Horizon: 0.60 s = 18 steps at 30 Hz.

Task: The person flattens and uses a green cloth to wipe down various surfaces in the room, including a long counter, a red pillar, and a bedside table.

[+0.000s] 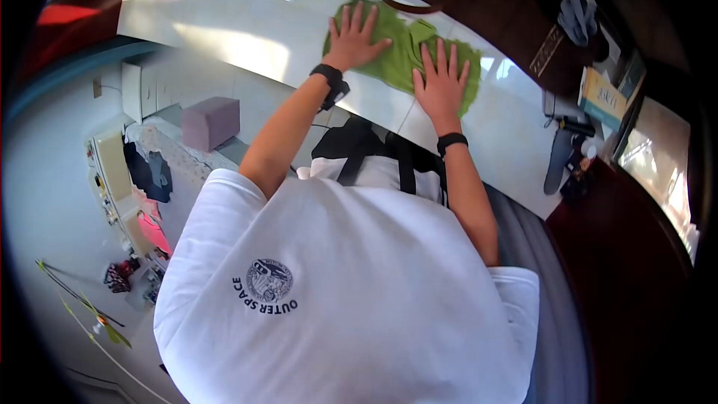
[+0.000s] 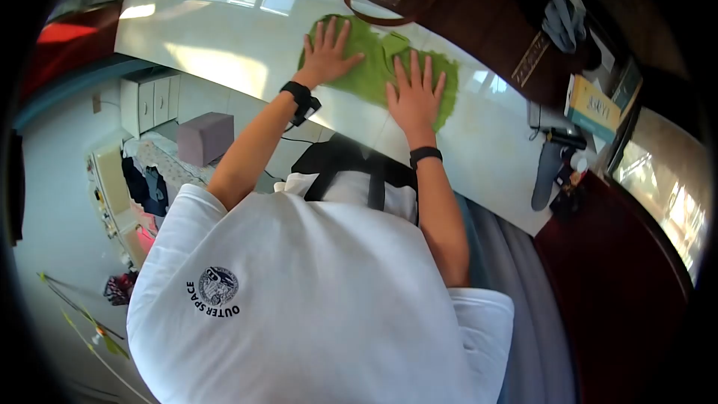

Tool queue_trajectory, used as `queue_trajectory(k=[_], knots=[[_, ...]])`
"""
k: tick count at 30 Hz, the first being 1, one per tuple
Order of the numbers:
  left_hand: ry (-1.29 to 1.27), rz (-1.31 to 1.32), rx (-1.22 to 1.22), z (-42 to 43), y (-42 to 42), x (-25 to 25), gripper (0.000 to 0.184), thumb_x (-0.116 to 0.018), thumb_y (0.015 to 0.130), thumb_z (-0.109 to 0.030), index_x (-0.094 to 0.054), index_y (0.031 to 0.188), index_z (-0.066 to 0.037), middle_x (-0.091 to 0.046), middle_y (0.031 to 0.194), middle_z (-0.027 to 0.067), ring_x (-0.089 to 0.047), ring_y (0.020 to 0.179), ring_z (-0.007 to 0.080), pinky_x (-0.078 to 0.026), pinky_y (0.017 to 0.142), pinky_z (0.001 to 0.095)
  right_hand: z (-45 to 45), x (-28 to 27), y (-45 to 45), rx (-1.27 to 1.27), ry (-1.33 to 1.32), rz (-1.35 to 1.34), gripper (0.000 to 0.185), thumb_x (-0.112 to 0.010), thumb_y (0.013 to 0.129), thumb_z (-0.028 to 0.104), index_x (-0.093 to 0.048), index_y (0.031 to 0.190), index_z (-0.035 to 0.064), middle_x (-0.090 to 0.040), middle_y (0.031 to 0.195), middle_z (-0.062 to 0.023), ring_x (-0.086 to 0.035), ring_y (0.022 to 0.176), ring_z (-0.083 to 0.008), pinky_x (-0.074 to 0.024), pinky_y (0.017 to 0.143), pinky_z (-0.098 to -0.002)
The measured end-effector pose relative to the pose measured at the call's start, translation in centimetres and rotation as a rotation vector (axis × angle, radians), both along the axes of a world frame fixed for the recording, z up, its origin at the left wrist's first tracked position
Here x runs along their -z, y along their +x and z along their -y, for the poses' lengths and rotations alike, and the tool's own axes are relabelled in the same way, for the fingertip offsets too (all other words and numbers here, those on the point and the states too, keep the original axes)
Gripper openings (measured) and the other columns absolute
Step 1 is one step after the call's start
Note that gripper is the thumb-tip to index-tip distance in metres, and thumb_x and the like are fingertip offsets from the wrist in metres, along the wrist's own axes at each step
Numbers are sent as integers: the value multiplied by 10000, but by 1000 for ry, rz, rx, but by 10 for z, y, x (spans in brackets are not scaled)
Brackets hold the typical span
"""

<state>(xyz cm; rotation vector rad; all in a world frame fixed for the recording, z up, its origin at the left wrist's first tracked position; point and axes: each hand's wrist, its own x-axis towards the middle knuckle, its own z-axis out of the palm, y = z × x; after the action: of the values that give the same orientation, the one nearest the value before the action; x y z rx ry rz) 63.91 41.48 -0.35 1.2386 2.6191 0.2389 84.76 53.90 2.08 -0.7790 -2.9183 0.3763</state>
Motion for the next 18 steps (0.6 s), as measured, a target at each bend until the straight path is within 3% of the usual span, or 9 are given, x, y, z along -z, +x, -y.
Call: queue_trajectory(k=[6, 9, 11, 18], knots=[[122, -47, -43, 1, 13, 6, 836, -461, 898, -673, -213, 1577, -255, -176, 1629, 118, -112, 1498, 396, -36, 1136, 685, 8, 6, -10, 174, 63, -5, 567, -528, 945, 433, -436, 1485, 283, -276, 1609, -25, -194, 1493, -302, -72, 1183, -599], [198, -112, -38, 5, 17, 11, 806, -498, 897, -631, -274, 1561, -234, -244, 1604, 125, -171, 1482, 392, -78, 1134, 680, 17, 12, -13, 268, 97, -27, 580, -525, 948, 429, -423, 1495, 265, -269, 1610, -54, -192, 1491, -329, -88, 1171, -618], [244, -144, -30, 14, 17, 5, 781, -524, 892, -601, -325, 1543, -218, -294, 1581, 129, -206, 1470, 385, -112, 1136, 665, 27, 17, -16, 363, 140, 1, 612, -524, 951, 420, -395, 1511, 207, -257, 1607, -119, -192, 1482, -376, -97, 1158, -639], [215, -106, -86, 81, -37, -5, 785, -529, 891, -604, -322, 1544, -220, -275, 1597, 105, -203, 1480, 352, -123, 1161, 616, 115, 16, -53, 235, 148, 86, 656, -527, 950, 395, -354, 1523, 126, -223, 1604, -191, -172, 1475, -430, -101, 1144, -655]])
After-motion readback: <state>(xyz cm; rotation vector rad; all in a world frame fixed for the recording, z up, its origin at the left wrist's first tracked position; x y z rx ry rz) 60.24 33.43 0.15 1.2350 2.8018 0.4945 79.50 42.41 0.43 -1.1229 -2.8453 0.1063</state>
